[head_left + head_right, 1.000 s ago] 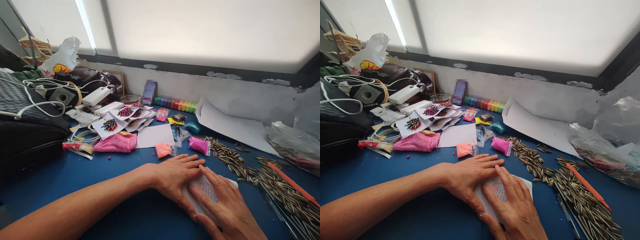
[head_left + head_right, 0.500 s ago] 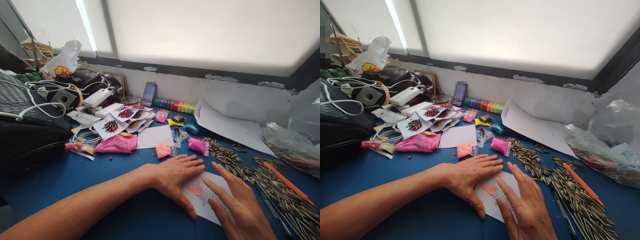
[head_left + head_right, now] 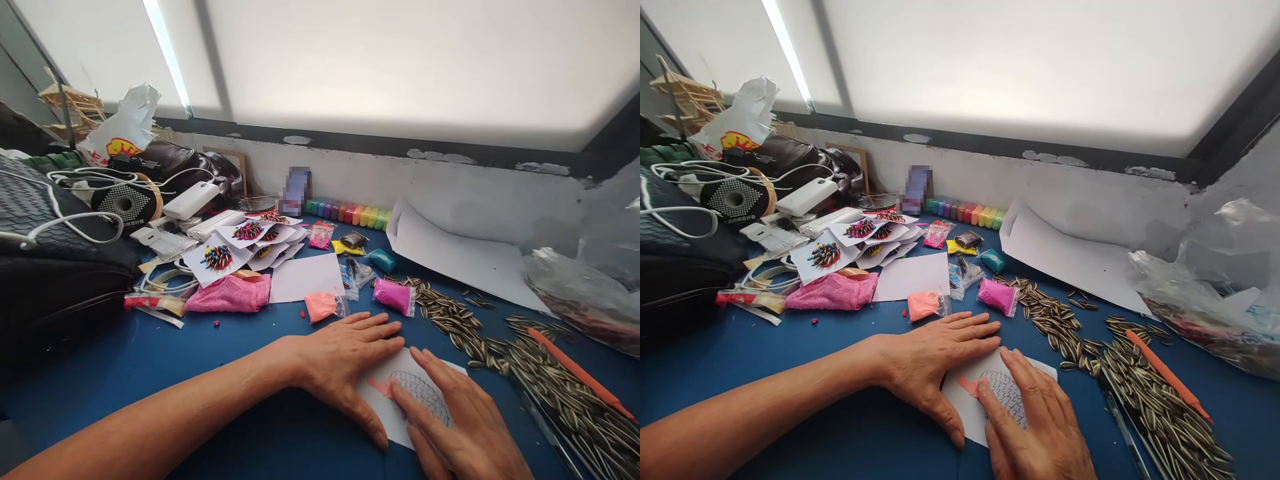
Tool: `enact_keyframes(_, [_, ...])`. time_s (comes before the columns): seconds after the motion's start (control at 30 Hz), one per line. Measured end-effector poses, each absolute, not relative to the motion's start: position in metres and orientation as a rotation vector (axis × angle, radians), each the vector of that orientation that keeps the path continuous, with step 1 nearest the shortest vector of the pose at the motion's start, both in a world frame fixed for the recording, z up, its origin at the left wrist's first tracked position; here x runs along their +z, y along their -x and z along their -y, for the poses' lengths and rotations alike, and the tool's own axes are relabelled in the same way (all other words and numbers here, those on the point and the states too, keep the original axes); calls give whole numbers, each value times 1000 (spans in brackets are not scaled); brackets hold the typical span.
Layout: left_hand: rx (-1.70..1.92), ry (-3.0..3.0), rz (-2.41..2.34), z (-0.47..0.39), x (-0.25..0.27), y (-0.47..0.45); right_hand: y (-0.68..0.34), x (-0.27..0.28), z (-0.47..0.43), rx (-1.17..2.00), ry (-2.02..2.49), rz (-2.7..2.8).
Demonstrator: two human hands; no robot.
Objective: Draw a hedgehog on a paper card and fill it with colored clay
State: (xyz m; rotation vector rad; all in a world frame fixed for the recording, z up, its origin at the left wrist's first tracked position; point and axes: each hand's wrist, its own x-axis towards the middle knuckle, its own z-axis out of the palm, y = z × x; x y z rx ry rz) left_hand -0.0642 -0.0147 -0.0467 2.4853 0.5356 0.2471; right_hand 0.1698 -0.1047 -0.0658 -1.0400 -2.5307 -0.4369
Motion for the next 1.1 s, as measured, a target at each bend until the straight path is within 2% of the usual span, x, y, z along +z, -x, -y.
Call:
enact_keyframes(0.3, [274, -2458, -520, 15, -48, 63, -167, -69, 100, -532, 1029, 2534])
enact_keyframes(0.63, [263, -2467, -524, 15, -49, 63, -169, -67, 97, -842, 964, 2598])
enact_keyframes(1.1, [221, -2497, -534, 15, -46, 64, -162, -65, 99, -664, 1010, 2432])
